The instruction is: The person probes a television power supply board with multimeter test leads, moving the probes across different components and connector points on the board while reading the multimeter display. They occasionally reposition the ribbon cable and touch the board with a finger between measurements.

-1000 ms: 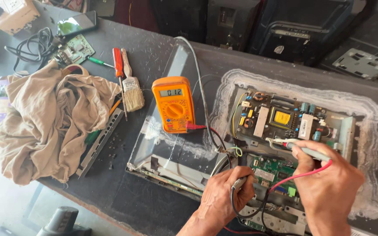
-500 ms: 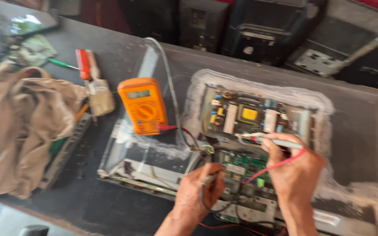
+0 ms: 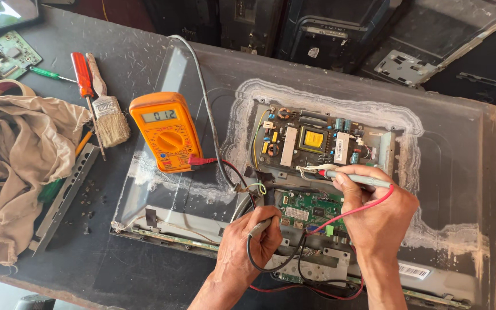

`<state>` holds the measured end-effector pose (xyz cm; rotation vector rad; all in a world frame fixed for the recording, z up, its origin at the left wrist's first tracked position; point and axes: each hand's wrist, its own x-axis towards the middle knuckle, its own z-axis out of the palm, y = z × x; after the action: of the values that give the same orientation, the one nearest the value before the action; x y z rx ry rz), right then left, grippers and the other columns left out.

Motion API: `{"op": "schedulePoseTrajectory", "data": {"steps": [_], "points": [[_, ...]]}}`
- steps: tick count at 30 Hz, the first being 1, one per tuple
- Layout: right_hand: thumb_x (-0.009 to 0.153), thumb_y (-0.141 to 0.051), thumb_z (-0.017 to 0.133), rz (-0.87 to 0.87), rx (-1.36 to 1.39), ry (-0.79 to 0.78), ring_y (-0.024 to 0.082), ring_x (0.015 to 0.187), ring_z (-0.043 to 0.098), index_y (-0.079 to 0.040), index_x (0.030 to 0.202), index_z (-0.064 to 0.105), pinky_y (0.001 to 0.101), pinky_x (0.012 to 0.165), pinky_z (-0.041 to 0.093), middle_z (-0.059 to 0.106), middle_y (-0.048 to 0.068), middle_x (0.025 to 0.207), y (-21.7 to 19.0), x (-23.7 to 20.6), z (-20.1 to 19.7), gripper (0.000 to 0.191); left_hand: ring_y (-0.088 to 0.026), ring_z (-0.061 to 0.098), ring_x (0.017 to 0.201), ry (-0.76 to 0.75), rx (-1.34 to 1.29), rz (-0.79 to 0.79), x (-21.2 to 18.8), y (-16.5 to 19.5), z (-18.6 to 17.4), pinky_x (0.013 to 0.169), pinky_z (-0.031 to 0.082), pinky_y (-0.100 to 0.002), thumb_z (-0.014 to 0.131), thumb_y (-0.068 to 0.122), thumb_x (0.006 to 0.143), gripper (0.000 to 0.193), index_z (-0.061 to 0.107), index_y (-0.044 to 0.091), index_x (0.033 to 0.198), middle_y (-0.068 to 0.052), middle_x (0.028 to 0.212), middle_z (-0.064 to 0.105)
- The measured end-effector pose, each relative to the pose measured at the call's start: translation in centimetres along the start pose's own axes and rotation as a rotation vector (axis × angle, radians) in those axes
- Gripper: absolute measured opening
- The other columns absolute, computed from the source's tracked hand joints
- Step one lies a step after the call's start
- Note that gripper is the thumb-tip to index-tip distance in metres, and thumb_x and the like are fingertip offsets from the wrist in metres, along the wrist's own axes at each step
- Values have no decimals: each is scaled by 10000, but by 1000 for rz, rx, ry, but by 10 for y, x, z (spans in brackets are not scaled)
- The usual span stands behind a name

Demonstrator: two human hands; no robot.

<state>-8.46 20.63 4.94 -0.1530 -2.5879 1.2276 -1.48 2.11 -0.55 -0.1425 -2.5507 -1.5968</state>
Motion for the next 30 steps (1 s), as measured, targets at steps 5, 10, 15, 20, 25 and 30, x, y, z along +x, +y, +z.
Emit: {"op": "schedulePoseTrajectory", "data": {"steps": [5, 10, 15, 20, 25, 30], "points": [[942, -33, 772, 7, -3, -29, 105, 641, 671, -14, 1071, 767, 226, 535, 465, 762, 85, 810, -7, -3, -2, 130, -292, 694, 623, 61, -43, 14, -1, 0, 0, 553, 544, -385, 709, 92, 946, 143, 641, 97, 1072, -112, 758, 677], [955, -70, 803, -61, -161, -7, 85, 607, 660, -59, 1062, 791, 248, 576, 461, 729, 68, 747, -14, -3, 2, 108, -338, 676, 697, 17, -20, 52, 2, 3, -5, 595, 512, -417, 697, 95, 1006, 121, 595, 85, 1069, -110, 784, 663], [937, -81, 805, -63, -193, -3, 109, 608, 660, -67, 1033, 795, 261, 559, 458, 720, 72, 752, -11, 0, 0, 97, -342, 666, 678, 11, -15, 39, 3, 6, -5, 587, 508, -419, 689, 93, 1001, 122, 587, 85, 1068, -108, 768, 653], [938, -84, 792, -62, -144, -13, 98, 654, 696, -63, 1035, 784, 247, 578, 480, 733, 65, 775, -9, 0, 0, 100, -338, 667, 679, 6, -10, 41, 2, 7, -6, 586, 510, -417, 694, 91, 995, 126, 595, 86, 1073, -108, 770, 654], [934, -67, 793, -84, -116, -5, 90, 720, 717, -47, 1040, 787, 236, 619, 508, 750, 69, 817, -10, 1, 1, 107, -328, 681, 676, 27, 7, 48, 2, 5, -5, 589, 525, -406, 699, 95, 983, 124, 608, 91, 1067, -107, 765, 663], [894, -52, 808, 20, -63, -19, 109, 637, 680, -21, 1009, 789, 238, 537, 481, 761, 78, 768, -7, 3, -2, 121, -330, 690, 646, 49, 63, 65, 3, 0, 0, 568, 538, -401, 729, 109, 939, 157, 624, 98, 1054, -115, 763, 687]]}}
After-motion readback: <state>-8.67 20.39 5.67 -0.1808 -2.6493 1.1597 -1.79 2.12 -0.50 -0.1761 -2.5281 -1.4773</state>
